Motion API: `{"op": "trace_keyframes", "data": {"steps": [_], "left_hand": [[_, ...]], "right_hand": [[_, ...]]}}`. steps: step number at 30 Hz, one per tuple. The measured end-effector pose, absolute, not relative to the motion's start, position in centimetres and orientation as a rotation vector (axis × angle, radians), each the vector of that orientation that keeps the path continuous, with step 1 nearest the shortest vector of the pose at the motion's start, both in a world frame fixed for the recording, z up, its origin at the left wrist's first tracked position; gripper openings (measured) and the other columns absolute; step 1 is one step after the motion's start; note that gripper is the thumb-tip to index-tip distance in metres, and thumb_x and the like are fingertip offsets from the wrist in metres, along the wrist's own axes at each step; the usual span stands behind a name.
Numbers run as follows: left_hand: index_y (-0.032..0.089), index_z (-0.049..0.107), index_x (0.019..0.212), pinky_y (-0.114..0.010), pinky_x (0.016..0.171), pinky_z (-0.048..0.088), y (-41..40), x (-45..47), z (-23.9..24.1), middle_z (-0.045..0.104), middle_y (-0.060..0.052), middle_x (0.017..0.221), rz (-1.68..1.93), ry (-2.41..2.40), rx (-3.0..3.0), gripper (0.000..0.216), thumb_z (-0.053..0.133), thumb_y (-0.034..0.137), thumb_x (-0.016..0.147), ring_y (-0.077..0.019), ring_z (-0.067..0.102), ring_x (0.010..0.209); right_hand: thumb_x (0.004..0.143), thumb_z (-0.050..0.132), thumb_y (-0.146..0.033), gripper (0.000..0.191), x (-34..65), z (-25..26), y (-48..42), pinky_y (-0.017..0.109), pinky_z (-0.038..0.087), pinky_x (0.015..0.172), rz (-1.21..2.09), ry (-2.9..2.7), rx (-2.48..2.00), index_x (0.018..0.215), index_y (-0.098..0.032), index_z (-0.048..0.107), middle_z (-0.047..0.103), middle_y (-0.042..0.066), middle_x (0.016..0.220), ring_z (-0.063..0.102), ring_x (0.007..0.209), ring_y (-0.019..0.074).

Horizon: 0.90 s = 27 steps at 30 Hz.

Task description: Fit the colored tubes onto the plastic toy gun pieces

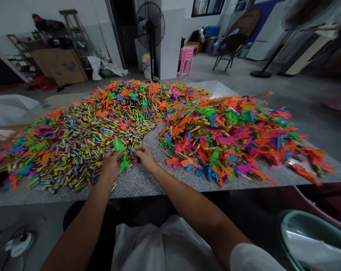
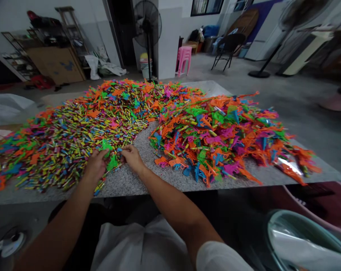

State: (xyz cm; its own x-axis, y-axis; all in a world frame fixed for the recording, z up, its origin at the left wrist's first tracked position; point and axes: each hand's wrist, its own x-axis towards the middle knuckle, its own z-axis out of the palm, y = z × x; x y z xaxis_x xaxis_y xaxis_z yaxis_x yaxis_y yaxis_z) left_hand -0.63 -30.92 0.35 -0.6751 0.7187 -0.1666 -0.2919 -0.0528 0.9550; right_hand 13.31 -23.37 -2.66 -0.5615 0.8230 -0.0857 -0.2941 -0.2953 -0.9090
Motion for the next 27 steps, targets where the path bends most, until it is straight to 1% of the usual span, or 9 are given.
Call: {"op": "trace_keyframes", "data": {"steps": [3,9,12,16,22,27], "left_hand": [[0.021,0.068,0.096,-0.023,0.063,0.05,-30.8,0.8,0.9,0.072,0.003,0.087,1.808,1.498,0.526,0.046,0.094,0.037,0.061,-0.0134,0.069,0.075],[0.02,0.068,0.095,-0.026,0.065,0.05,-30.6,2.5,1.7,0.074,0.001,0.086,1.828,1.448,0.561,0.047,0.094,0.039,0.061,-0.0152,0.069,0.072],[0.021,0.067,0.098,-0.025,0.065,0.049,-30.6,2.8,1.6,0.074,0.001,0.088,1.832,1.459,0.57,0.047,0.093,0.039,0.064,-0.0151,0.069,0.073],[0.022,0.066,0.098,-0.025,0.067,0.049,-30.6,3.1,1.5,0.073,0.001,0.09,1.83,1.502,0.607,0.043,0.09,0.04,0.068,-0.0153,0.069,0.076],[0.022,0.066,0.1,-0.027,0.069,0.051,-30.4,3.5,1.3,0.074,0.0,0.092,1.836,1.467,0.632,0.042,0.089,0.039,0.069,-0.0175,0.071,0.08],[0.022,0.063,0.096,-0.027,0.071,0.053,-30.3,4.3,0.8,0.07,0.001,0.089,1.947,1.457,0.592,0.041,0.089,0.038,0.069,-0.0155,0.068,0.079]], "right_hand": [[0.072,0.074,-0.036,0.034,13.9,-2.0,-24.2,0.022,0.048,0.044,2.023,-1.001,-0.633,0.097,-0.023,0.056,0.072,-0.005,0.076,0.055,0.047,0.0104],[0.074,0.081,-0.041,0.04,14.8,-1.4,-24.7,0.021,0.046,0.042,2.045,-0.953,-0.57,0.101,-0.022,0.059,0.073,-0.005,0.079,0.054,0.047,0.0093],[0.074,0.08,-0.042,0.041,14.9,-1.4,-24.8,0.021,0.046,0.042,2.021,-0.921,-0.577,0.103,-0.022,0.058,0.072,-0.005,0.078,0.054,0.046,0.009],[0.076,0.076,-0.039,0.036,15.0,-1.3,-25.0,0.021,0.044,0.041,1.967,-0.922,-0.586,0.102,-0.023,0.059,0.071,-0.006,0.075,0.053,0.045,0.009],[0.08,0.072,-0.039,0.033,15.4,-0.9,-25.4,0.021,0.045,0.042,1.872,-1.074,-0.627,0.105,-0.023,0.058,0.068,-0.008,0.07,0.053,0.045,0.0091],[0.08,0.073,-0.042,0.034,15.5,-0.4,-25.4,0.022,0.045,0.04,1.885,-1.128,-0.625,0.101,-0.023,0.055,0.068,-0.008,0.068,0.049,0.041,0.0086]]}}
